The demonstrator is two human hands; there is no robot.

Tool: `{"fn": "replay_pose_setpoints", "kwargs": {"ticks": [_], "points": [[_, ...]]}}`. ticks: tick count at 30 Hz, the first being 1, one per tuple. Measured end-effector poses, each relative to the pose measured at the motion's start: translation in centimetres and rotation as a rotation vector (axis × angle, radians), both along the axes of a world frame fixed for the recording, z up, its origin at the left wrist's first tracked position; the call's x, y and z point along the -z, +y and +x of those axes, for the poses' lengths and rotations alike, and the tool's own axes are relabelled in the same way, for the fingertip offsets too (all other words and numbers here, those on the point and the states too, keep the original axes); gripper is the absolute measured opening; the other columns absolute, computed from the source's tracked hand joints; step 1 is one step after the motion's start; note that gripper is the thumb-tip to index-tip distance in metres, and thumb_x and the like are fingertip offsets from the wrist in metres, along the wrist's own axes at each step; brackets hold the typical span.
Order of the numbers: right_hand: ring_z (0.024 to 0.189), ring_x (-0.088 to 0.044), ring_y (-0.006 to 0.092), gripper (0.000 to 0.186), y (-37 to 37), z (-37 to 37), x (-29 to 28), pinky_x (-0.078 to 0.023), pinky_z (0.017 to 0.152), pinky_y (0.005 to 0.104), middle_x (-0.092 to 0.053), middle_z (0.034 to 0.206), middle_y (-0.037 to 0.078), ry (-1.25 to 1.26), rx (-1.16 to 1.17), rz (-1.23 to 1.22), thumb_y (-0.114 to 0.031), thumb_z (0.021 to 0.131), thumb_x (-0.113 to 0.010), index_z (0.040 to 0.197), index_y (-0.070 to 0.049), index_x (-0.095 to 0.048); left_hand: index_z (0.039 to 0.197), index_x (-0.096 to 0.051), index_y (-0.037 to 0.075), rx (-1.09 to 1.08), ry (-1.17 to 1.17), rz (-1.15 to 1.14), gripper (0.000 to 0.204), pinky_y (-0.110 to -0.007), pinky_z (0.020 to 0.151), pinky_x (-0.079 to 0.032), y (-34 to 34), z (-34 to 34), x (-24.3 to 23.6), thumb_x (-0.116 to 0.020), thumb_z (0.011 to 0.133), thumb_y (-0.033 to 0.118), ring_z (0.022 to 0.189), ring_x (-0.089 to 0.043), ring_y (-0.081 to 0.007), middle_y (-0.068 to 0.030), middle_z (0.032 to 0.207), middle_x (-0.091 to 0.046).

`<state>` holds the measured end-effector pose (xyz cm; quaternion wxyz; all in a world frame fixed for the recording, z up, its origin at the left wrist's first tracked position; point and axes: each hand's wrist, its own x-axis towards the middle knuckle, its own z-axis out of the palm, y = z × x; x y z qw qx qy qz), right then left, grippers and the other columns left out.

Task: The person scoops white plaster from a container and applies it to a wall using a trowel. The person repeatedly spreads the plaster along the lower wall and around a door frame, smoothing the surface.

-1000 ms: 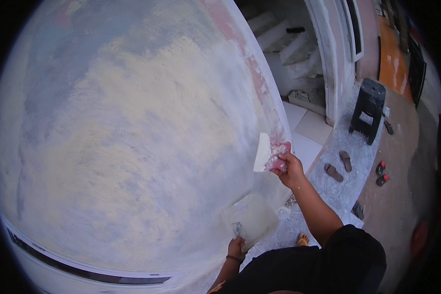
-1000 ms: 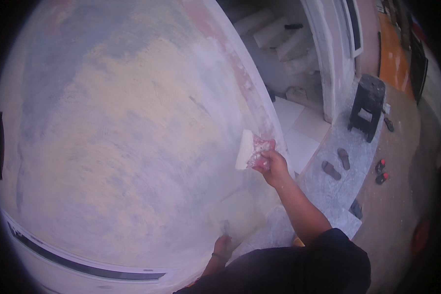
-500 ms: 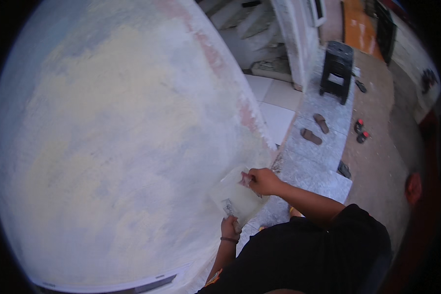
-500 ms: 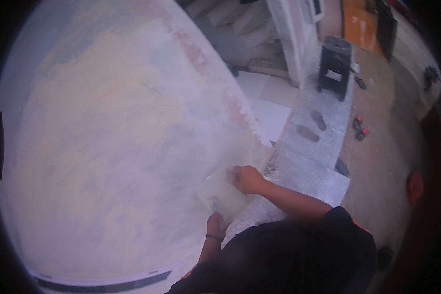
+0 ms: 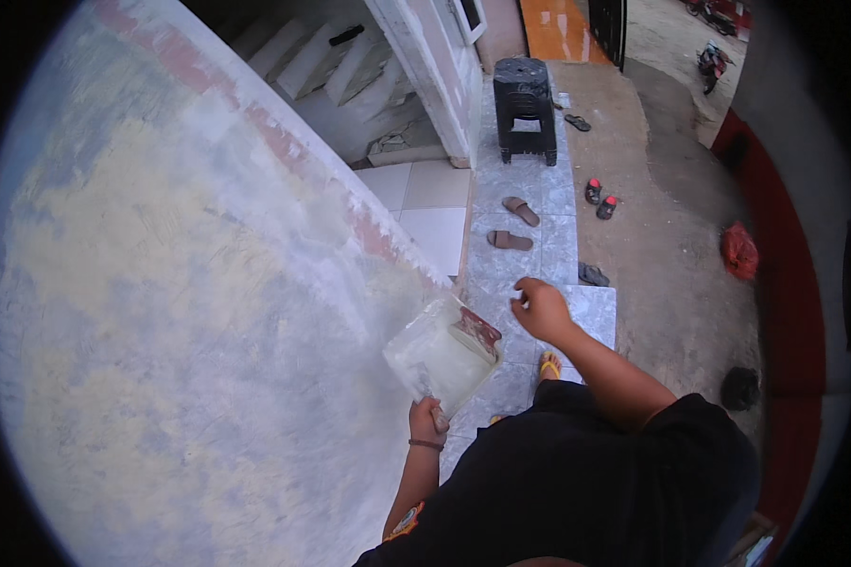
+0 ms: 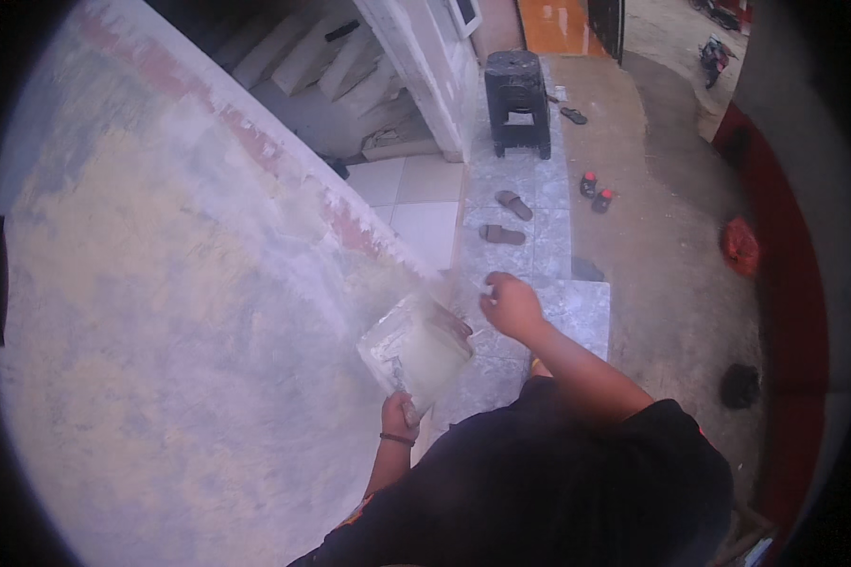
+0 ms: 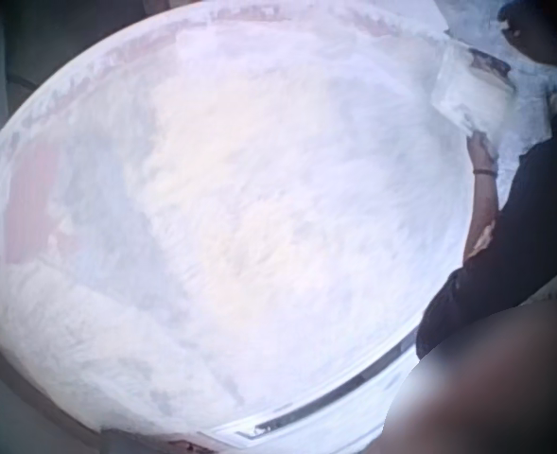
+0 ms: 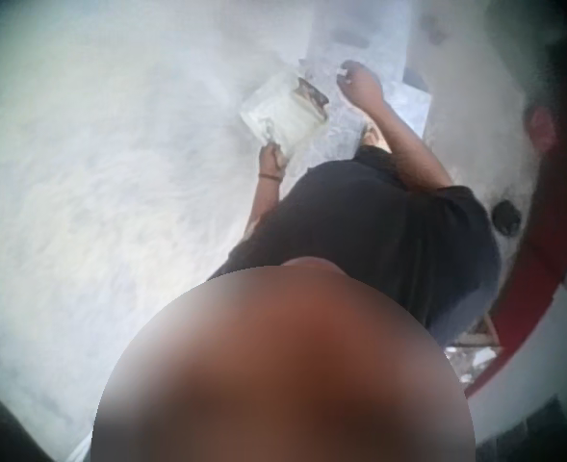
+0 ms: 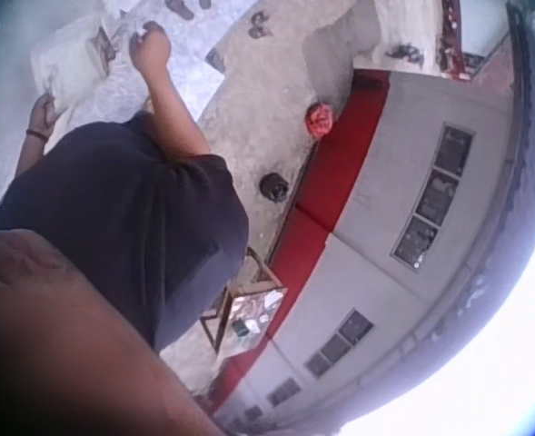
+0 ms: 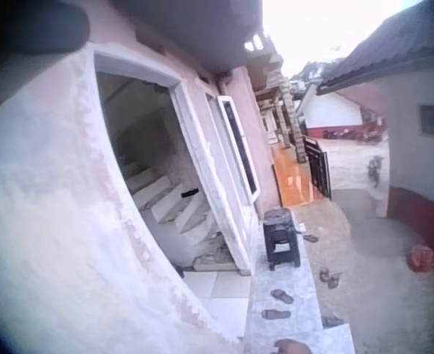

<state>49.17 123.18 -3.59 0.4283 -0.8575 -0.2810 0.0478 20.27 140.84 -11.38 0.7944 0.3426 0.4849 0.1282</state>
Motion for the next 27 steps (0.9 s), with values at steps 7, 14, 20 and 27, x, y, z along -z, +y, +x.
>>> {"fn": "replay_pose_setpoints", "kwargs": {"ticks": [7, 14, 20, 27], "points": [[0.094, -0.067, 0.0397, 0.029, -13.0, 7.3, 4.4, -0.053, 0.082, 0.0475, -0.069, 0.095, 0.024, 0.170, 0.261, -0.309, -0.022, 0.080, -0.067, 0.100, -0.002, -0.069, 0.092, -0.056, 0.010, 0.027, -0.040, 0.006, 0.017, -0.029, 0.037, -0.043, -0.5, 7.4, 0.4, -0.059, 0.075, 0.009, 0.049, -0.054, -0.0154, -0.0012, 0.068, -0.053], [0.088, -0.067, 0.0409, 0.033, -17.4, 21.7, 1.0, -0.054, 0.078, 0.0501, -0.069, 0.091, 0.023, 0.170, 0.014, -0.743, -0.027, 0.077, -0.068, 0.101, -0.004, -0.069, 0.089, -0.057, 0.009, -0.003, -0.084, -0.016, 0.013, -0.029, 0.044, -0.048, -0.2, 21.2, 3.3, -0.059, 0.076, 0.013, 0.056, -0.060, -0.0177, -0.0027, 0.072, -0.057], [0.086, -0.068, 0.0402, 0.023, -11.2, 30.9, -12.2, -0.055, 0.077, 0.0482, -0.070, 0.090, 0.021, -0.181, -0.253, -0.371, -0.020, 0.079, -0.065, 0.093, -0.002, -0.070, 0.109, -0.057, 0.007, -0.017, -0.036, -0.034, 0.034, -0.047, 0.085, -0.053, -0.6, 32.4, 1.7, -0.055, 0.076, 0.015, 0.096, -0.063, -0.0278, -0.0091, 0.104, -0.063], [0.080, -0.071, 0.0239, 0.016, -2.5, 30.6, -32.2, -0.054, 0.062, 0.0382, -0.074, 0.084, 0.007, -0.417, -1.149, -0.424, -0.016, 0.071, -0.073, 0.085, -0.010, -0.077, 0.113, -0.057, 0.005, -0.014, -0.082, -0.076, 0.038, -0.045, 0.083, -0.053, 0.5, 40.9, 3.7, -0.058, 0.076, 0.015, 0.098, -0.063, -0.0284, -0.0109, 0.109, -0.063]]}}
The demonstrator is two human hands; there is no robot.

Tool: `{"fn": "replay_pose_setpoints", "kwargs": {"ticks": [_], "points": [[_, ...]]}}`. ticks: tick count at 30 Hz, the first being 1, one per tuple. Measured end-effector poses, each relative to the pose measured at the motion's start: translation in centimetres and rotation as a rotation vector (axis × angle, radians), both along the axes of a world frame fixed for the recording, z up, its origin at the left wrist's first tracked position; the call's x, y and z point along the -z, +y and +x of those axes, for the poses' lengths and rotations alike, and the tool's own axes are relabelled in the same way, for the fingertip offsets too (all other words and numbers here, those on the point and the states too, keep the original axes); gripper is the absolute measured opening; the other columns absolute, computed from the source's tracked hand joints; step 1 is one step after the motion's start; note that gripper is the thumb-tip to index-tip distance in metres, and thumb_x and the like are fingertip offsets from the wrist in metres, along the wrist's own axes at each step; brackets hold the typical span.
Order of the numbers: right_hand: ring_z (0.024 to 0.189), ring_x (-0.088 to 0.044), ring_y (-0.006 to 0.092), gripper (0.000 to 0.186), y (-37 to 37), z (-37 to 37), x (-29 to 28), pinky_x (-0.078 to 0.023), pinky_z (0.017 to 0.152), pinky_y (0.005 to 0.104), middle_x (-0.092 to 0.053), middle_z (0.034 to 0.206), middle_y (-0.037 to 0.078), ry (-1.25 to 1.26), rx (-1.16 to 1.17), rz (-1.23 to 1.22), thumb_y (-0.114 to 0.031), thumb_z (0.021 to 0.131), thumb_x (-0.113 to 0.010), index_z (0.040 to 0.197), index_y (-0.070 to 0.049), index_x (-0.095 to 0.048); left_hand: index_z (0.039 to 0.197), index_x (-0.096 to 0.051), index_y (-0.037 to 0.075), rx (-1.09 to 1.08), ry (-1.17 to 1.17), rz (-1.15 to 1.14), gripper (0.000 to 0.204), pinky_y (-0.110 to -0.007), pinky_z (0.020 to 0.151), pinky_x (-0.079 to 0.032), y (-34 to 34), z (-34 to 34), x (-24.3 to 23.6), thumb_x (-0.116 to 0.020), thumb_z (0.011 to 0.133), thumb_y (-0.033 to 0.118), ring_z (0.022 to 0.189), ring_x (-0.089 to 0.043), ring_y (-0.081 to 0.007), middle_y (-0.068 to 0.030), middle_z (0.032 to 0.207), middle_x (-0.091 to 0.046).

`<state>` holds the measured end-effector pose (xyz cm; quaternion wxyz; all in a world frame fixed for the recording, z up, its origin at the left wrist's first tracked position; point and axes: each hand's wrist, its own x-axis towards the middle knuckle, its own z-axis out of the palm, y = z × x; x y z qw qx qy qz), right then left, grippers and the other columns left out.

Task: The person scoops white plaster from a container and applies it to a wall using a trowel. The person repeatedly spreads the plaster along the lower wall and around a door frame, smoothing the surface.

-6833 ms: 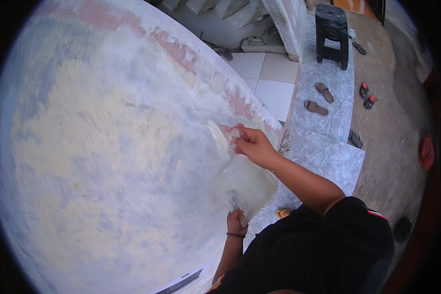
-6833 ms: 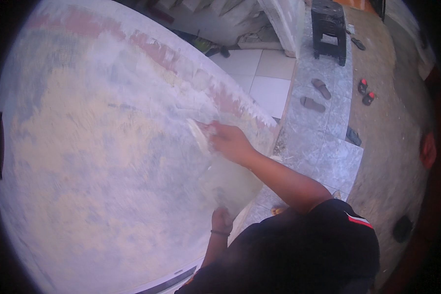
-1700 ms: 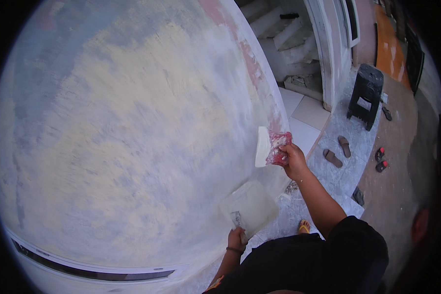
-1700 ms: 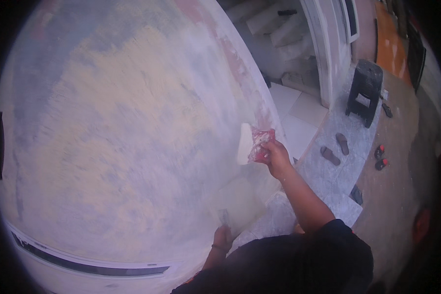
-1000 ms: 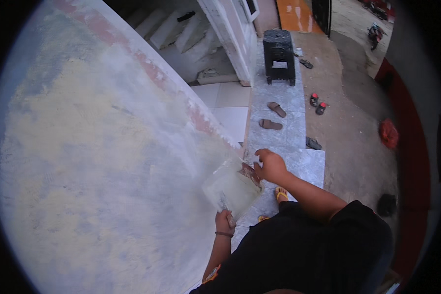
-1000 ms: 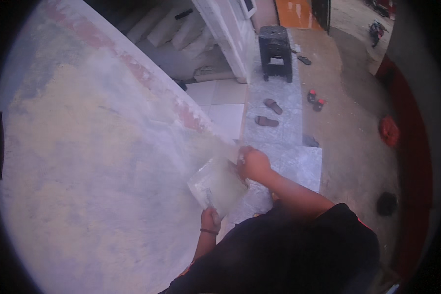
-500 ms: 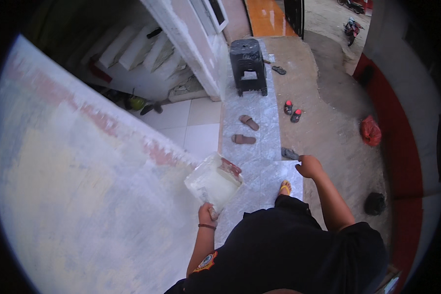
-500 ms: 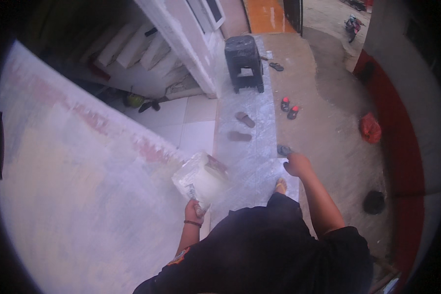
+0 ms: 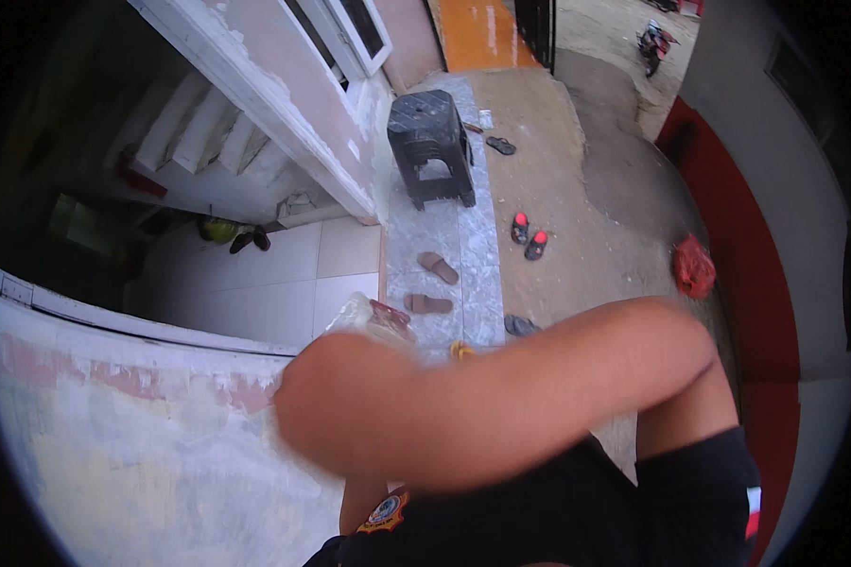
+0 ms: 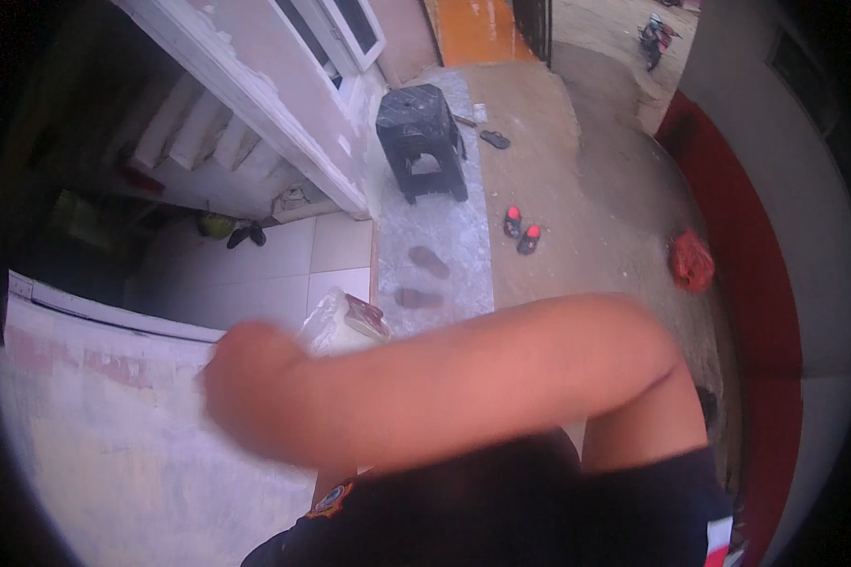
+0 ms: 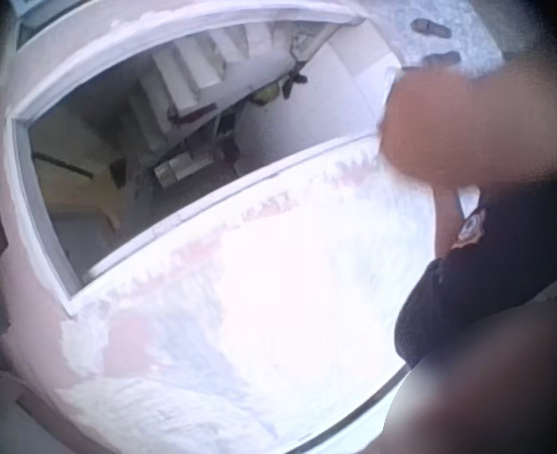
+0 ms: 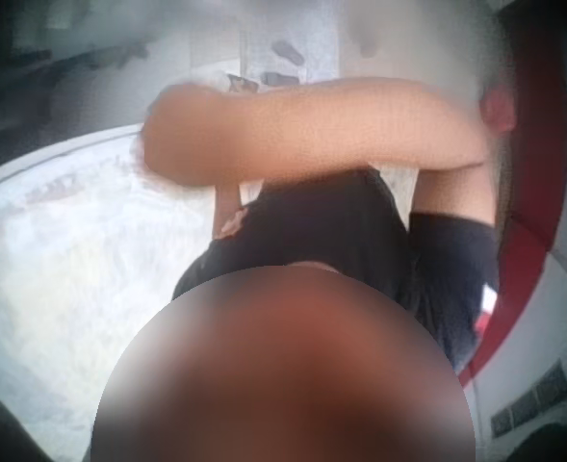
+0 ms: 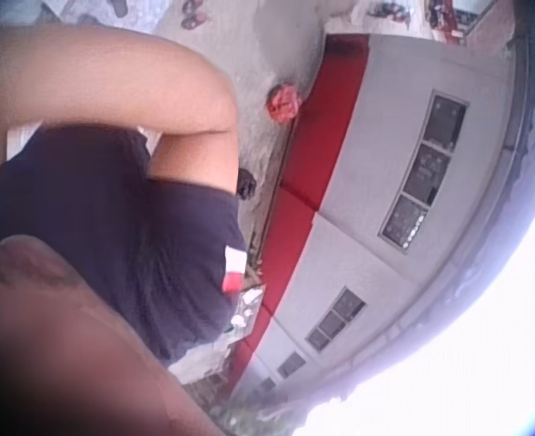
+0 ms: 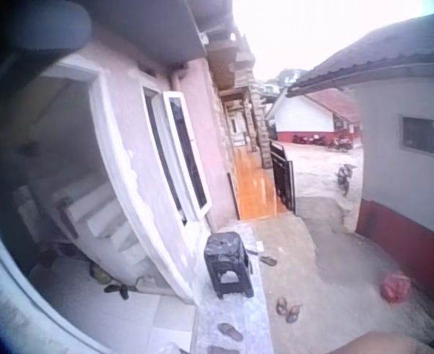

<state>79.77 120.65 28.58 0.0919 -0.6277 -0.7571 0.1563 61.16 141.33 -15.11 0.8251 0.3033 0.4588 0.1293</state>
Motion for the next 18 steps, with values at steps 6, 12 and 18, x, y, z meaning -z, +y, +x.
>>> {"fn": "replay_pose_setpoints", "kwargs": {"ticks": [6, 12, 18], "points": [[0.078, -0.070, 0.0251, 0.021, 3.8, 2.3, -5.1, -0.054, 0.061, 0.0381, -0.072, 0.085, 0.009, -0.233, -0.346, 0.357, -0.016, 0.073, -0.073, 0.093, -0.008, -0.073, 0.100, -0.061, 0.004, -0.064, 0.025, -0.017, 0.028, -0.040, 0.064, -0.057, 4.7, 5.8, 5.4, -0.061, 0.074, 0.014, 0.079, -0.066, -0.0270, -0.0100, 0.092, -0.066], [0.078, -0.070, 0.0276, 0.027, 7.2, 17.9, -4.6, -0.054, 0.065, 0.0393, -0.070, 0.086, 0.012, -0.280, -0.133, 0.261, -0.016, 0.075, -0.072, 0.100, -0.005, -0.069, 0.096, -0.060, 0.004, -0.096, -0.018, -0.038, 0.024, -0.040, 0.064, -0.056, 10.8, 18.4, 7.8, -0.060, 0.074, 0.014, 0.074, -0.065, -0.0274, -0.0096, 0.087, -0.064], [0.078, -0.068, 0.0348, 0.027, 6.6, 40.7, 8.1, -0.054, 0.070, 0.0431, -0.068, 0.089, 0.020, 0.176, 0.591, 0.333, -0.017, 0.081, -0.068, 0.105, -0.003, -0.065, 0.088, -0.059, 0.005, -0.214, -0.001, -0.002, 0.015, -0.039, 0.065, -0.055, 16.5, 28.4, 4.2, -0.060, 0.074, 0.012, 0.072, -0.064, -0.0266, -0.0086, 0.081, -0.062]]}}
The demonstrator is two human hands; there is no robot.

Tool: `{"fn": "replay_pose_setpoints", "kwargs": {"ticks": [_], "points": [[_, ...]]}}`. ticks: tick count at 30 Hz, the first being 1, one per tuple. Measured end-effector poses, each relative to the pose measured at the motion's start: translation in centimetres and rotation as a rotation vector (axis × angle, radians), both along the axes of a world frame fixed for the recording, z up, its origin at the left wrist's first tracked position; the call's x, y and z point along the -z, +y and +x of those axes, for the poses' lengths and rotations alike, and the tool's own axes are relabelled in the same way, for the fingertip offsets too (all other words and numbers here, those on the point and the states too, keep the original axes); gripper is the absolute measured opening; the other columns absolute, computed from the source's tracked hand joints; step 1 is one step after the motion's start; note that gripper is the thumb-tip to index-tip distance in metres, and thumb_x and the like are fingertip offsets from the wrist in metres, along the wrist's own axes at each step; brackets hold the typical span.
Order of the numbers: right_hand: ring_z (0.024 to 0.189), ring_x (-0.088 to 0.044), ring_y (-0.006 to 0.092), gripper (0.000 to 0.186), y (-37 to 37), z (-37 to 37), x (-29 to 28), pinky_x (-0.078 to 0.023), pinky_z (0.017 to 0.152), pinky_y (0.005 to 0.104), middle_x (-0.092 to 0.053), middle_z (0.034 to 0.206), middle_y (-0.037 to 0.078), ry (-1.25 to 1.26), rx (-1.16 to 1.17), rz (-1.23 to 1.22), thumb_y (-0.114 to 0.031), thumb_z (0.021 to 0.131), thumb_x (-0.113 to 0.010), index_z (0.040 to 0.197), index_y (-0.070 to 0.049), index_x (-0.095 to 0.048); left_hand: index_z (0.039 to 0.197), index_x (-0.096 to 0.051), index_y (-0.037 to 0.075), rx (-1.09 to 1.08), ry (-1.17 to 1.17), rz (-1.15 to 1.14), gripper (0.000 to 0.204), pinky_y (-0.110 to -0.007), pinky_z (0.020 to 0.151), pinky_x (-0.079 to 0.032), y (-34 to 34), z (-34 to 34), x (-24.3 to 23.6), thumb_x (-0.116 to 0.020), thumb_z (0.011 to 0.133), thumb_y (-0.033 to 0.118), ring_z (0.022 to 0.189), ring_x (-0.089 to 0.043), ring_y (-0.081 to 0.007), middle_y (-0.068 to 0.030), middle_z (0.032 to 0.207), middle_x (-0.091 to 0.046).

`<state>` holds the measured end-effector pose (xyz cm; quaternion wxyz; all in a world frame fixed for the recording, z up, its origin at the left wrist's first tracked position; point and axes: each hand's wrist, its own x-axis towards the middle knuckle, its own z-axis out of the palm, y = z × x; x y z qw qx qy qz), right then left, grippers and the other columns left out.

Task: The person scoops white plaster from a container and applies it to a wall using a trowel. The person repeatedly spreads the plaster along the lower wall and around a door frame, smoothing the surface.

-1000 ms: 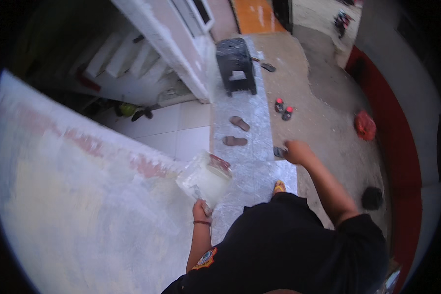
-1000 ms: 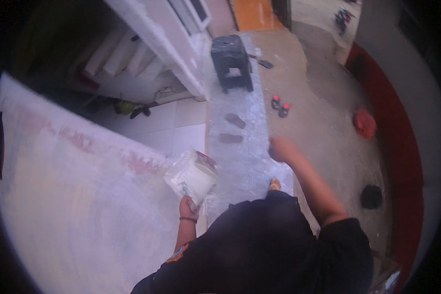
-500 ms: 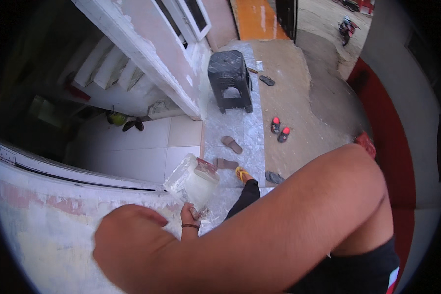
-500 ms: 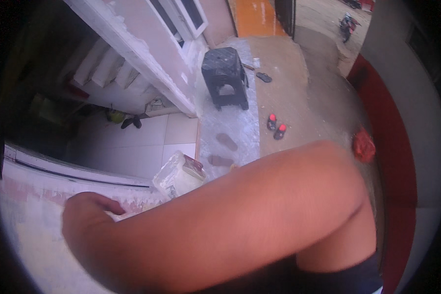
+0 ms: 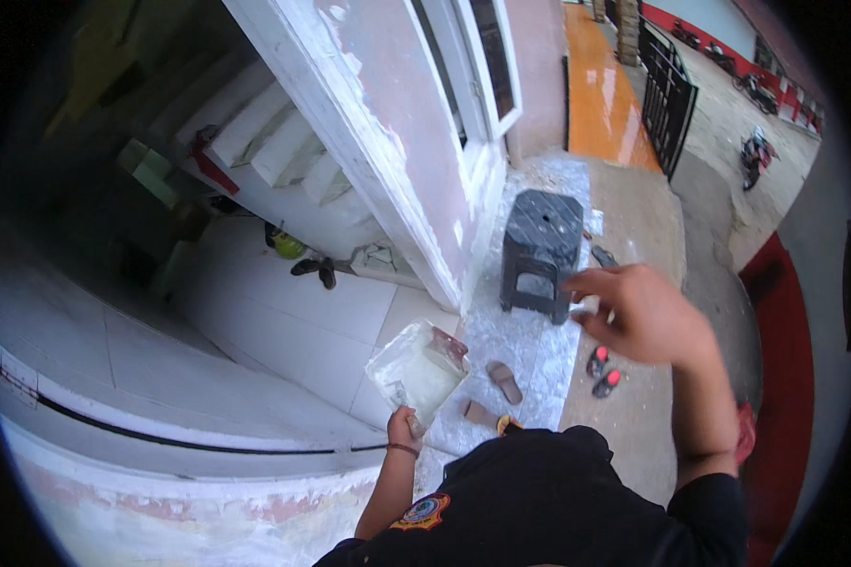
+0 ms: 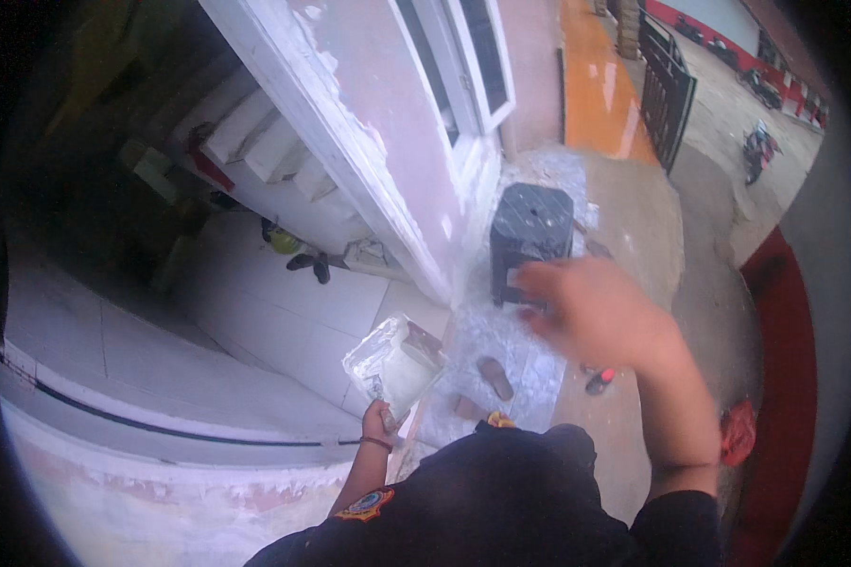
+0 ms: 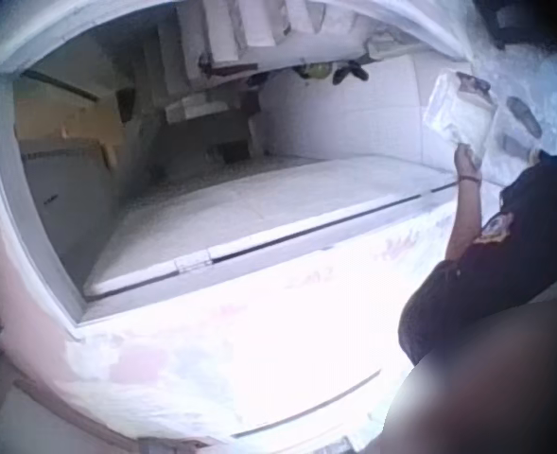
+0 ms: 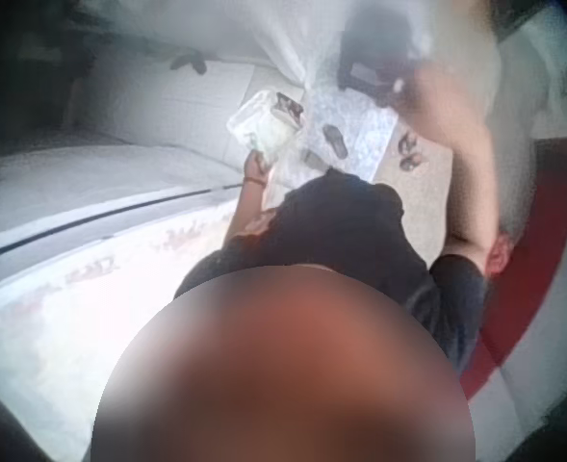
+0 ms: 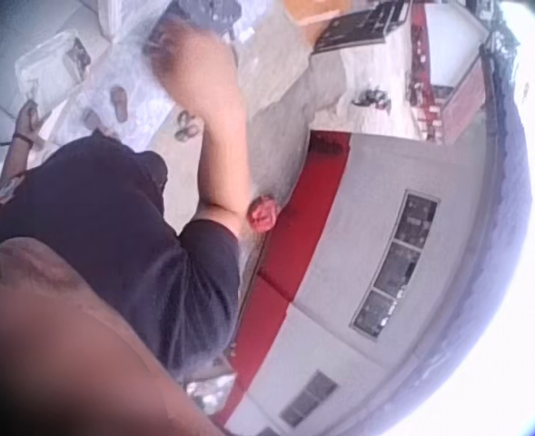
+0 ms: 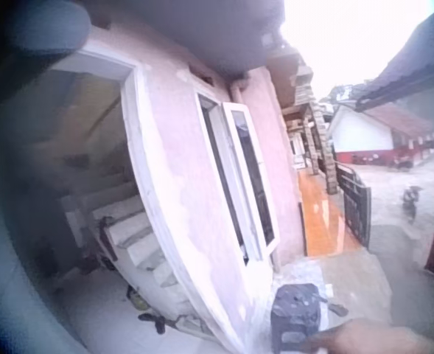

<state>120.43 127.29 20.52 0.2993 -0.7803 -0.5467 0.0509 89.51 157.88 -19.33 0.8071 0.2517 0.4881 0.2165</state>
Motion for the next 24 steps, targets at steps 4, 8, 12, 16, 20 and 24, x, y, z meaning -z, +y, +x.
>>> {"fn": "replay_pose_setpoints", "kwargs": {"ticks": [4, 8, 12, 16, 20, 24], "points": [[0.070, -0.066, 0.0177, 0.021, -2.1, 12.9, 22.8, -0.053, 0.066, 0.0349, -0.069, 0.083, 0.010, 0.753, 0.624, 0.014, -0.015, 0.090, -0.063, 0.098, 0.004, -0.067, 0.079, -0.058, 0.009, -0.057, 0.030, 0.071, 0.007, -0.035, 0.057, -0.049, 3.3, 5.2, -2.0, -0.062, 0.074, 0.012, 0.063, -0.058, -0.0213, -0.0041, 0.073, -0.057], [0.062, -0.067, 0.0231, 0.018, -4.8, 17.6, 41.4, -0.056, 0.052, 0.0362, -0.068, 0.080, 0.013, 1.027, 0.900, -0.130, -0.014, 0.090, -0.059, 0.095, 0.002, -0.065, 0.072, -0.053, 0.014, -0.164, 0.127, 0.075, 0.010, -0.031, 0.048, -0.043, 4.6, 7.7, -1.5, -0.063, 0.074, 0.012, 0.055, -0.052, -0.0151, 0.0004, 0.066, -0.049], [0.063, -0.067, 0.0212, 0.020, 2.2, 21.6, 45.4, -0.055, 0.055, 0.0338, -0.069, 0.080, 0.012, 1.074, 0.619, -0.197, -0.015, 0.091, -0.061, 0.098, 0.003, -0.066, 0.076, -0.055, 0.012, -0.279, 0.041, 0.041, 0.006, -0.033, 0.051, -0.048, 2.9, 11.0, -1.3, -0.061, 0.076, 0.013, 0.057, -0.055, -0.0179, -0.0015, 0.068, -0.052], [0.087, -0.072, 0.0303, 0.031, 15.2, 25.5, 37.9, -0.055, 0.078, 0.0379, -0.072, 0.098, 0.020, 0.736, 0.091, -0.164, -0.021, 0.085, -0.069, 0.106, 0.002, -0.069, 0.083, -0.058, 0.010, -0.420, 0.013, 0.056, 0.008, -0.037, 0.059, -0.052, -0.4, 17.0, -3.9, -0.061, 0.077, 0.014, 0.065, -0.060, -0.0220, -0.0045, 0.074, -0.057], [0.070, -0.066, 0.0241, 0.023, 26.6, 28.7, 24.6, -0.051, 0.065, 0.0349, -0.070, 0.087, 0.015, 0.290, -0.089, 0.302, -0.016, 0.086, -0.069, 0.105, -0.002, -0.069, 0.088, -0.059, 0.009, -0.495, -0.020, 0.011, 0.013, -0.037, 0.062, -0.053, -2.0, 22.2, -5.6, -0.062, 0.077, 0.015, 0.070, -0.061, -0.0237, -0.0062, 0.079, -0.060], [0.125, -0.049, 0.0428, 0.053, 37.9, 29.8, 9.9, -0.041, 0.105, 0.0471, -0.057, 0.131, 0.020, -0.120, -0.415, 0.726, -0.011, 0.080, -0.070, 0.131, -0.003, -0.057, 0.092, -0.059, 0.008, -0.563, -0.057, -0.001, 0.017, -0.037, 0.063, -0.053, -3.5, 23.4, -4.9, -0.062, 0.076, 0.013, 0.074, -0.063, -0.0249, -0.0070, 0.083, -0.061]]}}
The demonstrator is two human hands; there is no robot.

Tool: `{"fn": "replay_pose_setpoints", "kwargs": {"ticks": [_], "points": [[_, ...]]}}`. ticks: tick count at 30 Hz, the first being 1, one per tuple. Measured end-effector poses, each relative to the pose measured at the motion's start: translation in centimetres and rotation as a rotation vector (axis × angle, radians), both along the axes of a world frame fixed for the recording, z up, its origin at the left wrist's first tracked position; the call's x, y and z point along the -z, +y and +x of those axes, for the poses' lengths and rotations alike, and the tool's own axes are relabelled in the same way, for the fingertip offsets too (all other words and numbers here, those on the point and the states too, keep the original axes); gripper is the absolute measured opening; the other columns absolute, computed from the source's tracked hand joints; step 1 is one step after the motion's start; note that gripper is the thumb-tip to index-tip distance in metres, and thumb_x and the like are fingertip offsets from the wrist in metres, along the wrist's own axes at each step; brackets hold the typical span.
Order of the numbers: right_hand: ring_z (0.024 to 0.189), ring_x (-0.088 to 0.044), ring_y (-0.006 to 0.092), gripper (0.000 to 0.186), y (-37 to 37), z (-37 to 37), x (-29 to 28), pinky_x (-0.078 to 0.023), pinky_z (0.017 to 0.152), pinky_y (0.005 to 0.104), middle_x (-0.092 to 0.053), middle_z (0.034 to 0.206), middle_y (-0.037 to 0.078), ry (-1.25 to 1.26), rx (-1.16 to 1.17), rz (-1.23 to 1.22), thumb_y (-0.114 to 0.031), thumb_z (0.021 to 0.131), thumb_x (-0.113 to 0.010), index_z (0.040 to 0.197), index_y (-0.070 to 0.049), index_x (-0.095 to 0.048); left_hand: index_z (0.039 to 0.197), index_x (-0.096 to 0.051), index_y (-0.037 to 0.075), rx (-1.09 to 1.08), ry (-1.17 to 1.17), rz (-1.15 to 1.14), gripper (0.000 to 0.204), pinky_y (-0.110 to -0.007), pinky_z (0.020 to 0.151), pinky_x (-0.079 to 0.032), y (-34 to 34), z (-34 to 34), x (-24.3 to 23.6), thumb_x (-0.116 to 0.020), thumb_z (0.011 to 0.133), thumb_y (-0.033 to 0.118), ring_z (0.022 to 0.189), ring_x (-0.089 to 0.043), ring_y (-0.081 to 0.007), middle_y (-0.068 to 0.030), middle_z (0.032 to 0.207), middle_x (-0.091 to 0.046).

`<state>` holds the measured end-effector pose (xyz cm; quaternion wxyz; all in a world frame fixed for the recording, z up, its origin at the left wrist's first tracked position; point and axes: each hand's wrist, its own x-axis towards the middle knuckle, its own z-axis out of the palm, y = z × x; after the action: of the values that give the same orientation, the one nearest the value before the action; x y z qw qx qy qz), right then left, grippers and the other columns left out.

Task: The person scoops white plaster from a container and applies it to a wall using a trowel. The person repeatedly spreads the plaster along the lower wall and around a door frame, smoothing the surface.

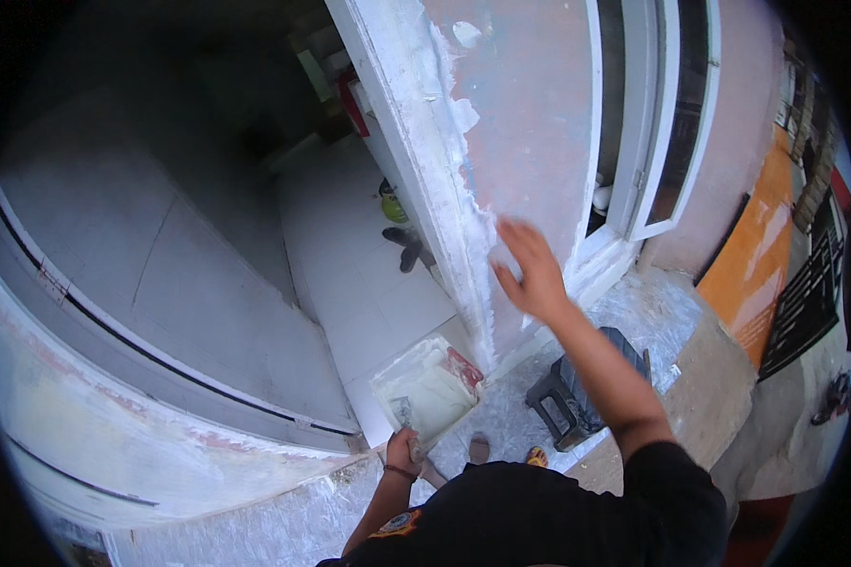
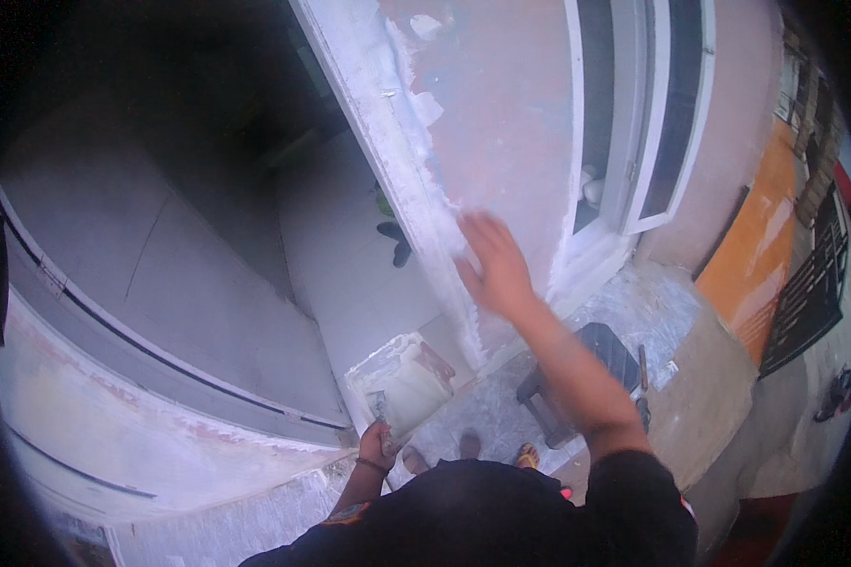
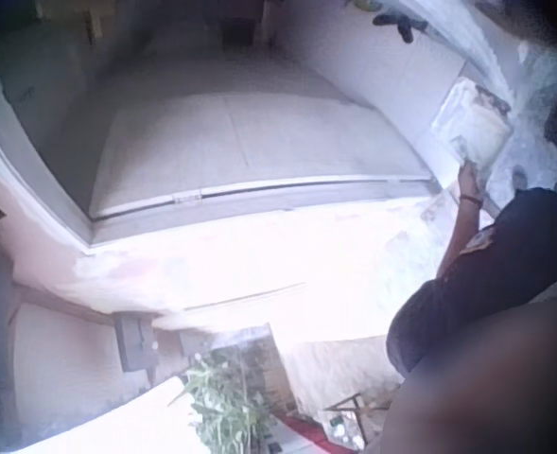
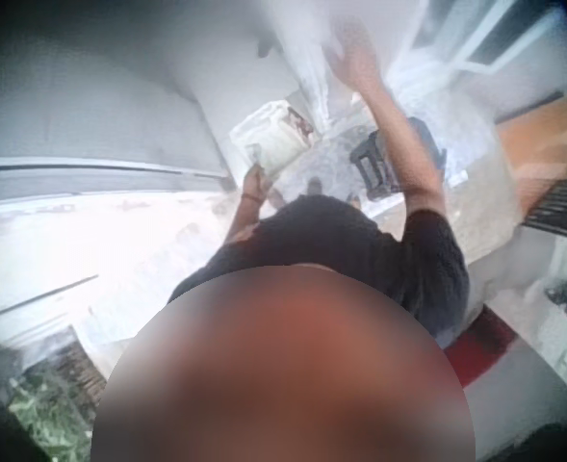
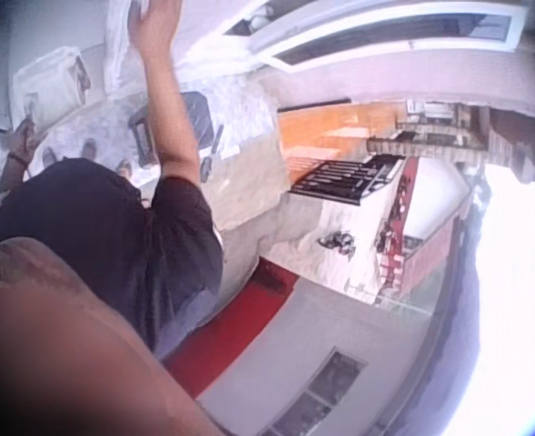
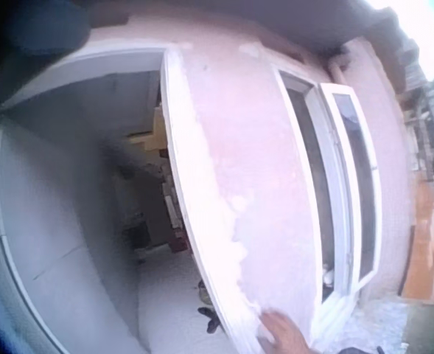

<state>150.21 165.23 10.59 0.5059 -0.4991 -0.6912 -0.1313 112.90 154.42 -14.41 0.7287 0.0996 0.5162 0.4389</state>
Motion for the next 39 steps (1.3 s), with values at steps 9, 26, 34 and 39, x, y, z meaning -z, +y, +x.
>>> {"fn": "replay_pose_setpoints", "kwargs": {"ticks": [9, 26, 34, 39], "points": [[0.145, -0.026, 0.0355, 0.061, 13.6, -0.6, -14.0, -0.025, 0.117, 0.0512, -0.031, 0.157, 0.012, -0.310, 0.190, 0.292, -0.032, 0.089, -0.066, 0.145, -0.018, -0.047, 0.119, -0.056, 0.001, -0.262, 0.008, 0.112, 0.042, -0.043, 0.079, -0.058, -6.3, -1.4, -1.1, -0.058, 0.078, 0.013, 0.091, -0.067, -0.0307, -0.0140, 0.104, -0.064], [0.090, -0.069, 0.0348, 0.024, 0.5, 18.6, 18.9, -0.054, 0.081, 0.0434, -0.070, 0.096, 0.020, -0.159, 0.426, -0.868, -0.021, 0.087, -0.063, 0.098, -0.002, -0.070, 0.122, -0.059, 0.000, -0.435, -0.019, 0.135, 0.041, -0.045, 0.087, -0.056, -10.3, -1.6, -2.4, -0.052, 0.085, 0.015, 0.101, -0.066, -0.0311, -0.0142, 0.114, -0.066], [0.091, -0.069, 0.0399, 0.042, -27.7, 24.9, 45.8, -0.053, 0.079, 0.0478, -0.071, 0.098, 0.025, 0.698, 1.225, -1.111, -0.034, 0.080, -0.068, 0.101, 0.002, -0.069, 0.107, -0.059, 0.001, -0.315, 0.187, -0.048, 0.026, -0.036, 0.082, -0.056, -9.5, -0.8, -3.1, -0.049, 0.087, 0.015, 0.090, -0.064, -0.0248, -0.0101, 0.098, -0.063], [0.084, -0.069, 0.0287, 0.023, -21.2, 17.8, 40.5, -0.052, 0.077, 0.0382, -0.071, 0.090, 0.017, 0.735, 0.678, -0.863, -0.013, 0.085, -0.062, 0.100, 0.003, -0.069, 0.107, -0.060, 0.003, -0.136, 0.304, 0.206, 0.025, -0.033, 0.077, -0.055, -7.8, 1.7, -3.5, -0.049, 0.089, 0.016, 0.083, -0.064, -0.0211, -0.0082, 0.096, -0.064]]}}
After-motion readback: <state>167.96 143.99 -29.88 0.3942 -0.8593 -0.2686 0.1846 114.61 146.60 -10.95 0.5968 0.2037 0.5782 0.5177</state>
